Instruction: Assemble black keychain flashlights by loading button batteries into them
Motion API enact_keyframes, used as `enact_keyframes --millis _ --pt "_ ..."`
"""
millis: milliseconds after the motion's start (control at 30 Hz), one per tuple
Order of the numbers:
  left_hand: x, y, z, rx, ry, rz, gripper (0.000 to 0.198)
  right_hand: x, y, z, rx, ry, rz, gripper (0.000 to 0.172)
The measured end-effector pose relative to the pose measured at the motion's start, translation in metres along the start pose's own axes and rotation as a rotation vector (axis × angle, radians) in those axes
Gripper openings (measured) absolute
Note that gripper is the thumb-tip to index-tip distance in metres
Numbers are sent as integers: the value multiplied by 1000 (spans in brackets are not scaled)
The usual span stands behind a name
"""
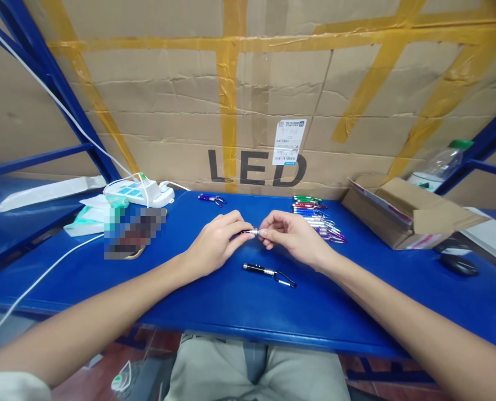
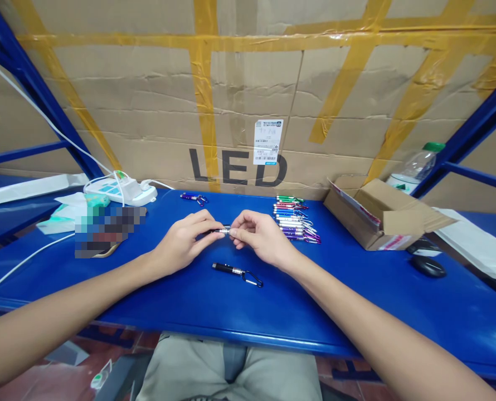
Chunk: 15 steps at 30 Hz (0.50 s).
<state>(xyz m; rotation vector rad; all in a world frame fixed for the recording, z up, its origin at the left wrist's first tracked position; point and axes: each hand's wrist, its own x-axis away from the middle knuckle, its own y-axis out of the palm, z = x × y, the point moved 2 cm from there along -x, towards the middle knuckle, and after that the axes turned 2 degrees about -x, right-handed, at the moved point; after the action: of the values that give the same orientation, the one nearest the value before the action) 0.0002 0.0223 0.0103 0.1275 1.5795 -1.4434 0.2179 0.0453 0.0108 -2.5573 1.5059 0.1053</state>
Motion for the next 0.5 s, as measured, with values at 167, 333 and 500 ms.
enact_keyframes --millis 167,333,500 --pt "0 1 -1 108 -106 -29 18 4 2 -5 175 -115 6 18" --pt "-3 0 1 187 -195 -34 18 7 -2 -5 295 -148 -50 13" --pt "-5 -1 2 305 -274 -45 17 10 -7 -12 617 -374 -63 15"
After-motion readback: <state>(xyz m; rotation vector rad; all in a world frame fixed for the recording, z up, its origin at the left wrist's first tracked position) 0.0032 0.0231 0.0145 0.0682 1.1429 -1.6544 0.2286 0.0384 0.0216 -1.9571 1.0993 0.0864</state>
